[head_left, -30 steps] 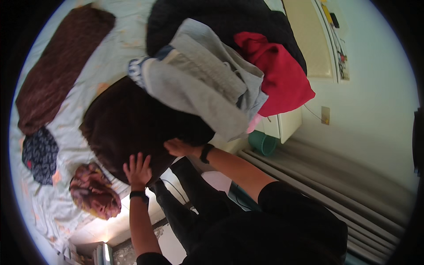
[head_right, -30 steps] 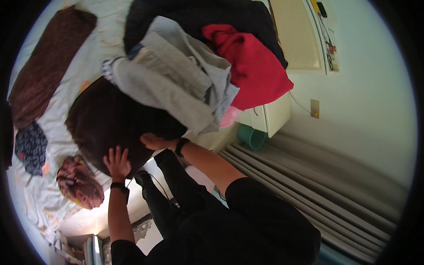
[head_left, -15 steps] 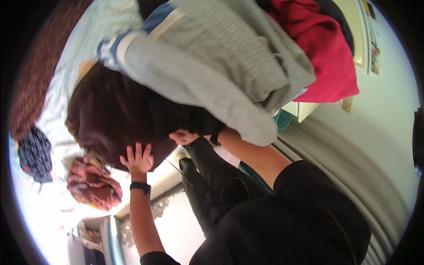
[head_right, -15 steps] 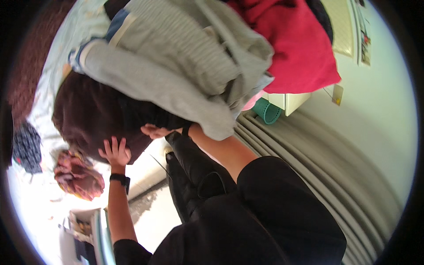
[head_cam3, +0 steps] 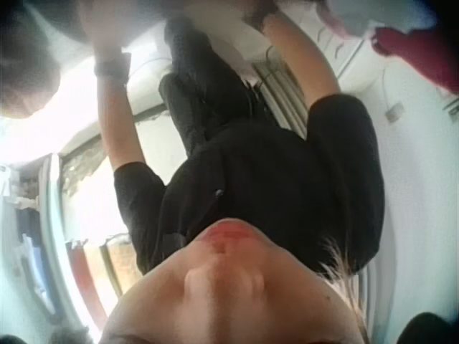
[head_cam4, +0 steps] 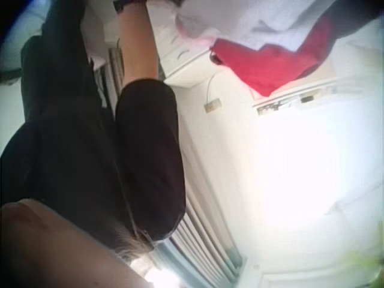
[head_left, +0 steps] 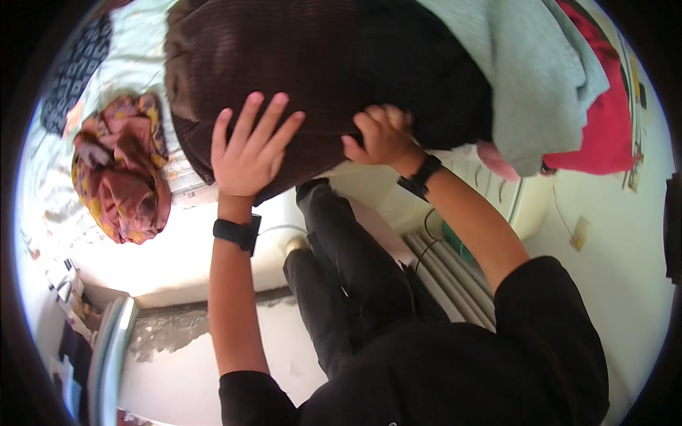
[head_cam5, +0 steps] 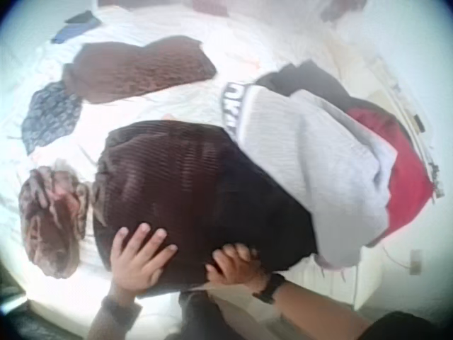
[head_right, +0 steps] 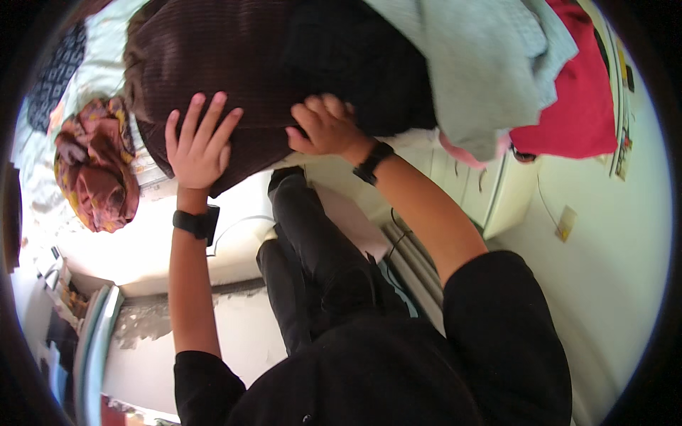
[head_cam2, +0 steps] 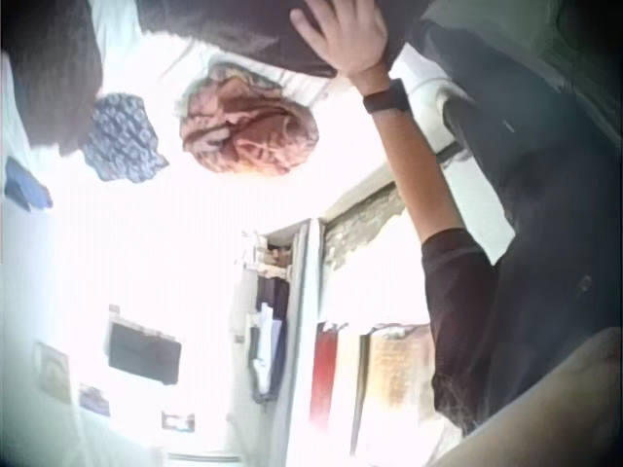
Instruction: The person smooths a towel on a desk, then moves to a bed to fold a floral garment and tie the drawstring of a pair of shorts.
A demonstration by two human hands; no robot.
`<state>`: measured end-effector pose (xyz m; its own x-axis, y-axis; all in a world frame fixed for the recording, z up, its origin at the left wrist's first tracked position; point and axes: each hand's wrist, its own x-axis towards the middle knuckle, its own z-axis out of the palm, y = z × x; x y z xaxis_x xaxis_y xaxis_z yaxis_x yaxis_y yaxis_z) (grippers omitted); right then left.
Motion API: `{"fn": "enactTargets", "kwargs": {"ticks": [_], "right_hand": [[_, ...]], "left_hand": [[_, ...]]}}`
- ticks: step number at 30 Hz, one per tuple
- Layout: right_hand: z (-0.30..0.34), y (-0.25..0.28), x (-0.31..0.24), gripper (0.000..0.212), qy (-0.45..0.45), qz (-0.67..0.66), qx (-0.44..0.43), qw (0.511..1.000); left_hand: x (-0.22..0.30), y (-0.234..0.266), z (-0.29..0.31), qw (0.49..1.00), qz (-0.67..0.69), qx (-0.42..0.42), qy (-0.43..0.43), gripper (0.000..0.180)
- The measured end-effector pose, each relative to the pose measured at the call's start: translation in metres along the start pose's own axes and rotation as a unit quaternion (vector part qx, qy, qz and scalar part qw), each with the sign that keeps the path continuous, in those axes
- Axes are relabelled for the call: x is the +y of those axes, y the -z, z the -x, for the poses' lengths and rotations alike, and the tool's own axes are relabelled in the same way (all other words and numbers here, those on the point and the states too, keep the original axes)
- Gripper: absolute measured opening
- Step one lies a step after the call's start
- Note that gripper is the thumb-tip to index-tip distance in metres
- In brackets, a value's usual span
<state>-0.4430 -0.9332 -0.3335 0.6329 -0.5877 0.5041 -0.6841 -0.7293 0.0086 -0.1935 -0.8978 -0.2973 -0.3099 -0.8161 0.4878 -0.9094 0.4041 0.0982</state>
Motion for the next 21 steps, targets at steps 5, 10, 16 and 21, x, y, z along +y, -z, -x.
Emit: {"fn": "enactTargets", "kwargs": {"ticks": [5,10,16,21], "right_hand": [[-0.004,-0.001,0.006,0.039,0.045,-0.021,0.105,0.993],[-0.014,-0.005,-0.006,0.037,0.071,-0.022,0.180,0.981],[-0.021,0.013,-0.020,0.034,0.055,0.005,0.178,0.982],[-0.024,0.030,-0.024,0.030,0.048,-0.010,0.173,0.984]], "left_hand": [[-0.005,0.004,0.005,0.988,0.085,0.128,-0.003,0.046],[-0.004,0.002,0.024,0.975,0.073,0.207,0.019,0.044],[0.030,-0.004,0.042,0.976,0.018,0.181,0.119,0.050],[0.095,0.001,0.072,0.977,-0.077,0.041,0.197,0.055]]}}
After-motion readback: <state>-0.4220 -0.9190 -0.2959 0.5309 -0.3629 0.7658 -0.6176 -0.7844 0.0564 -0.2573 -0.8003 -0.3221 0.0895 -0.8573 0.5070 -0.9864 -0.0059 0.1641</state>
